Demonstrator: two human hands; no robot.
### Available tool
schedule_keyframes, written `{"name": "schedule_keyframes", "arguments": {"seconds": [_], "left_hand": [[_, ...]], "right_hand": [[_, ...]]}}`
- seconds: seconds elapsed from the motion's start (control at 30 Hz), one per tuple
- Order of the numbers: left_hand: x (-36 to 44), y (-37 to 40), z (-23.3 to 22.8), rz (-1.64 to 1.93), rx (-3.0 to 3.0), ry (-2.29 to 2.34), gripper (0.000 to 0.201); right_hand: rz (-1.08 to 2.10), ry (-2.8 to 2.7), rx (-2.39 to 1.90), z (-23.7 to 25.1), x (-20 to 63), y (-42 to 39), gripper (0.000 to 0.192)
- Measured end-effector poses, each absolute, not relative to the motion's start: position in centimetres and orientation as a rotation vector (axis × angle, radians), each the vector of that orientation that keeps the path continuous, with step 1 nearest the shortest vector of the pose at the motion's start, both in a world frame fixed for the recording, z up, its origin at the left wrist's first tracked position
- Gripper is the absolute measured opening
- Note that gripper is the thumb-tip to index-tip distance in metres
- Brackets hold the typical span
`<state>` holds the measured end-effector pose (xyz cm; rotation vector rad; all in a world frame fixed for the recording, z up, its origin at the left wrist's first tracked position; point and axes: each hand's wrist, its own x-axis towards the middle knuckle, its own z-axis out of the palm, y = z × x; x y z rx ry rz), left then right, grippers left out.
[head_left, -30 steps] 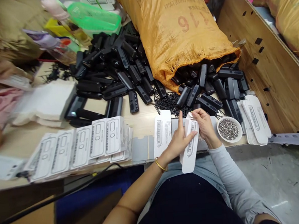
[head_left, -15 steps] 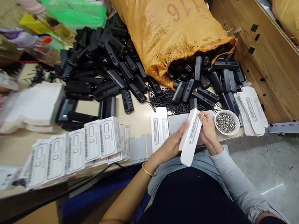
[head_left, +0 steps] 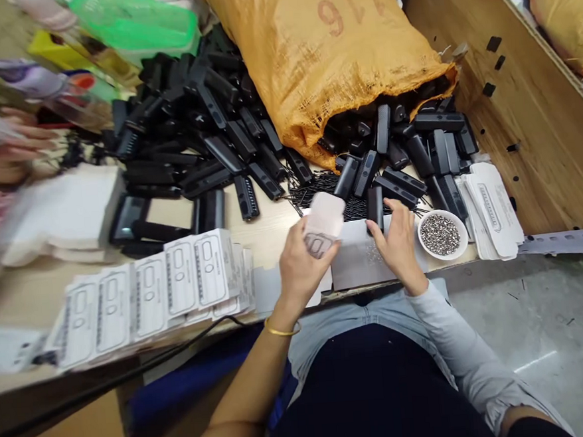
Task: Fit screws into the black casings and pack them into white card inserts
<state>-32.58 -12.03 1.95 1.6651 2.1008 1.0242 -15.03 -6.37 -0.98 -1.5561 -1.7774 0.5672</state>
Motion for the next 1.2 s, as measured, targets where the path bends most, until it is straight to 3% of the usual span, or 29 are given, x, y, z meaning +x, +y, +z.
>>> {"name": "schedule_keyframes", "arguments": {"seconds": [0.1, 0.2, 0.33, 0.47, 0.57, 0.73, 0.93, 1.1, 1.2], "left_hand": [[-32.0, -10.5, 0.9, 0.799, 1.786, 2.052, 0.063], [-32.3, -9.8, 1.0, 0.687, 1.764, 2.113, 0.062], [-32.7, -9.8, 2.0, 0.584, 1.816, 2.120, 0.062], [-31.0, -9.4, 2.6, 0.632, 1.916, 1.774, 0.062], [-30.5, -9.0, 2.5, 0.762, 1.896, 1.651, 0.062], [-32.5, -9.1, 0.9, 1.135, 1.546, 1.568, 0.062], [-31.4, -9.0, -0.8, 1.456, 1.403, 1.337, 0.066], [-29.9, -8.5, 0.4, 1.383, 1.624, 1.567, 0.074], [-29.9, -8.2, 1.1, 1.310, 1.645, 1.687, 0.075]], "right_hand": [[0.544, -1.917, -1.675, -2.9, -13.7, -4.0, 0.063], [0.802, -1.781, -1.428, -2.8, -10.1, -2.5, 0.051], [1.053, -1.525, -1.212, 1.4, -5.0, -2.0, 0.032], [0.981, -2.084, -1.032, 5.2, -7.0, -1.9, 0.019], [0.901, -2.113, -0.963, 5.0, -10.1, -0.4, 0.028], [0.894, -2.090, -1.277, 1.9, -11.0, 3.1, 0.016], [0.420, -2.559, -1.978, -0.9, -12.1, 2.6, 0.024], [0.449, -2.504, -2.035, -1.9, -11.5, 3.1, 0.019], [0.643, -2.227, -1.878, -0.3, -9.4, 3.5, 0.014]]}}
